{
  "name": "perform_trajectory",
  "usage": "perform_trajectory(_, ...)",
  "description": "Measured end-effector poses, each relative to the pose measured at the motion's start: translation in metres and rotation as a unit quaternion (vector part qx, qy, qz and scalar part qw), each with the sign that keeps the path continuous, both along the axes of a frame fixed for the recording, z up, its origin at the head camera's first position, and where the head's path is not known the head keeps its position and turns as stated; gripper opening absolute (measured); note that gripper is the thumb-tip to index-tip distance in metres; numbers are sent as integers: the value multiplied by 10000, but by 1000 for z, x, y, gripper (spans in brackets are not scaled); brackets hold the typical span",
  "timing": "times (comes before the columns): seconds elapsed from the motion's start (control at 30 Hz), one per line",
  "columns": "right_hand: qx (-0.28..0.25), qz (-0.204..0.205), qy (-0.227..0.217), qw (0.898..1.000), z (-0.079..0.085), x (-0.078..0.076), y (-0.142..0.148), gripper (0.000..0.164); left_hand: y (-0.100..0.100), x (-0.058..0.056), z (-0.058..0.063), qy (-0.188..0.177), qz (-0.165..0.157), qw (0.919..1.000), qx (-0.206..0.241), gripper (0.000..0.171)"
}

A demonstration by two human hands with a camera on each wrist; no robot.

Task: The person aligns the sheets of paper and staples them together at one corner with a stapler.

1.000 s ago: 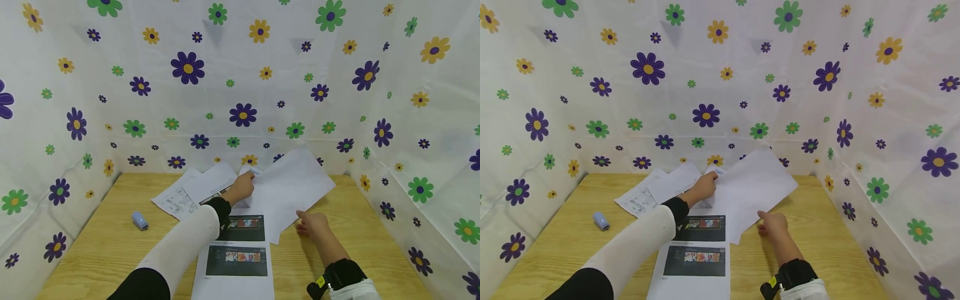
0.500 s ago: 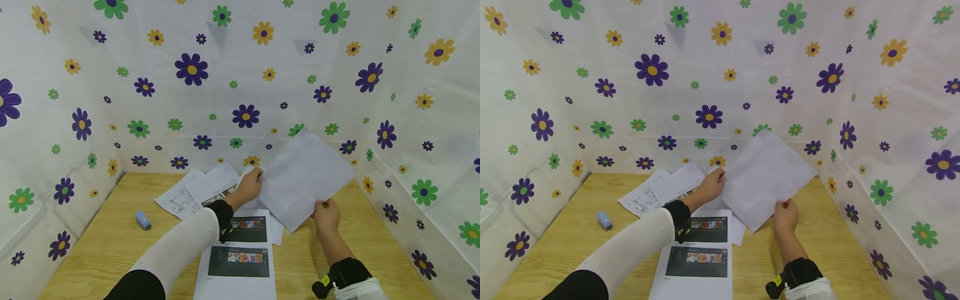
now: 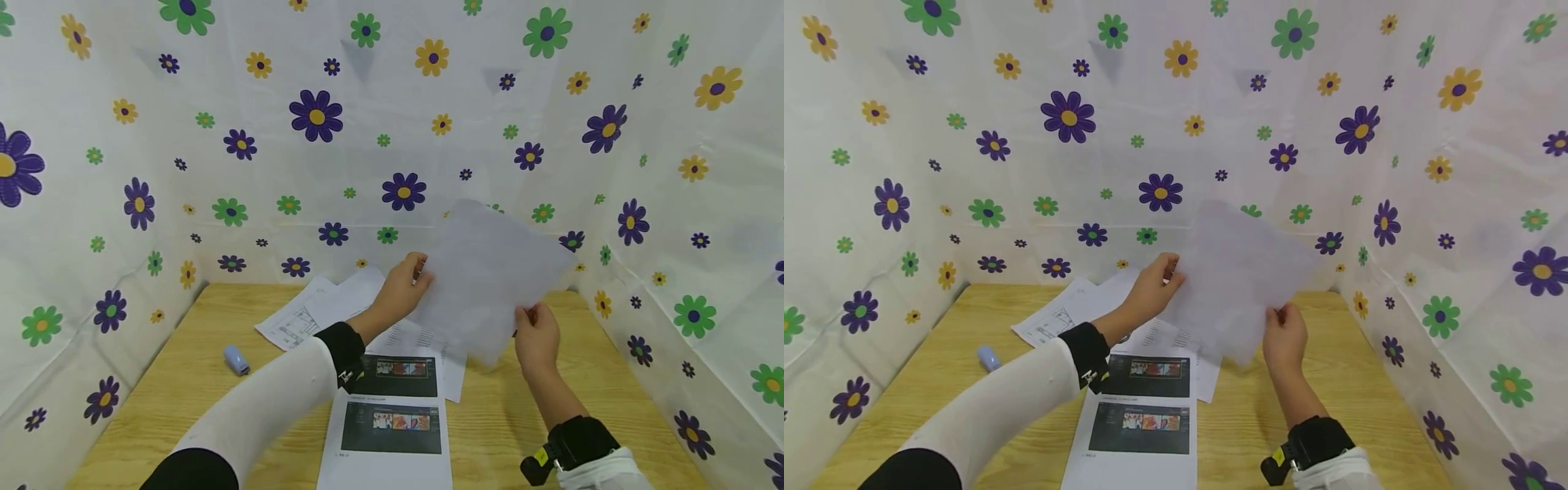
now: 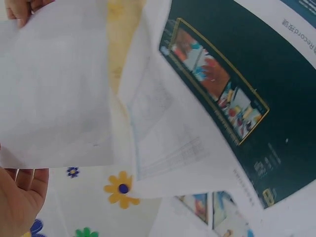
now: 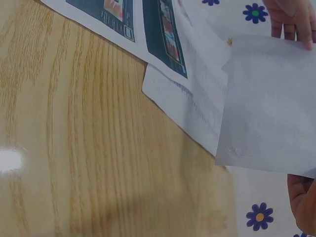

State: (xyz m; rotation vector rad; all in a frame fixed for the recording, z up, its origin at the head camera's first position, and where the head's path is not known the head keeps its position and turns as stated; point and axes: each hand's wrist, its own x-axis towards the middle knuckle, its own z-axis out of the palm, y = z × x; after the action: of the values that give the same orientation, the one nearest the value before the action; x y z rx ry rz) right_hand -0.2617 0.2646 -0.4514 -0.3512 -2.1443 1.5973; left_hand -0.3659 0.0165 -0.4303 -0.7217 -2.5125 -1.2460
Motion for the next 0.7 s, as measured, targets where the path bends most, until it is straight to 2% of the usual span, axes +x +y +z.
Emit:
perform_trajectory(0.2,100,251,141,9995,12,0,-12,21,-17,13,17,70,24,9996,288,30)
perform_trajectory(0.37,294,477,86,9984,18,2,-24,22,-36,24,20,39,307,9987,399,19)
perform_trajectory(0.47,358,548,59,9978,22,3,-31,23,-49,29,19,-136,454,9981,393,20)
perform_trajectory(0.7,222,906,-92,9956,28,6,-41,29,-74,50,27,-857,457,9937,563,26)
